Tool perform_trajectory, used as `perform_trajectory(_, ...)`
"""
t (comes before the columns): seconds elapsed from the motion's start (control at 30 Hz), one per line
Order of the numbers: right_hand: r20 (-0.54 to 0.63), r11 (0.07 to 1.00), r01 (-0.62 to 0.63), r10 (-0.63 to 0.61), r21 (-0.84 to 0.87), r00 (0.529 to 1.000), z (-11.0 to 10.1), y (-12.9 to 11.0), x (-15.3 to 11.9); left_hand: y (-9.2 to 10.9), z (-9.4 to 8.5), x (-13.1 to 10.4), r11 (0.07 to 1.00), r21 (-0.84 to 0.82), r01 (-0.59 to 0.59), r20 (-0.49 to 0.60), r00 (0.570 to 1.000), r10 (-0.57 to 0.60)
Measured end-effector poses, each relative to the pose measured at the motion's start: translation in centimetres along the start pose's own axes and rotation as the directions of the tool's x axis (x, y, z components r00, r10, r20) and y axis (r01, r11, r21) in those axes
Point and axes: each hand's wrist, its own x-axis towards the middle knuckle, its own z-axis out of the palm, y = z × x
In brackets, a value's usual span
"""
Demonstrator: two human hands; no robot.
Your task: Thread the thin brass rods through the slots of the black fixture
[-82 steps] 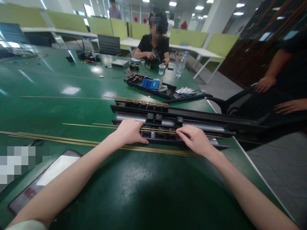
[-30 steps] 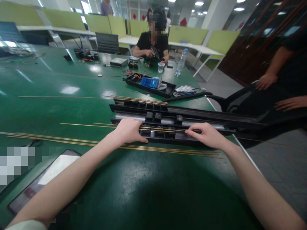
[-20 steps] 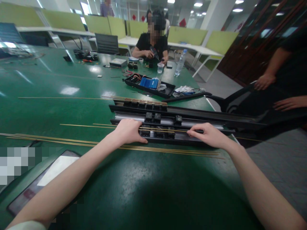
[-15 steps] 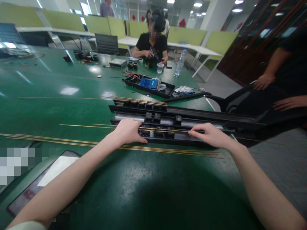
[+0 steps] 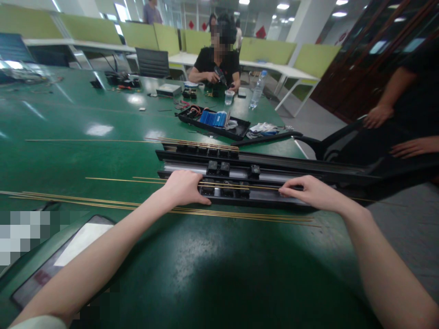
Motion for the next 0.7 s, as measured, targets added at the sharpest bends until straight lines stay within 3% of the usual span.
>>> perform_trajectory(0.7,0.023,0.998,-0.060,0.060,-0.012,0.998,-1.0,1.6,-0.7,-0.1,0.1,0.0,1.000,-0.002,0.003,0.000,1.000,-0.003)
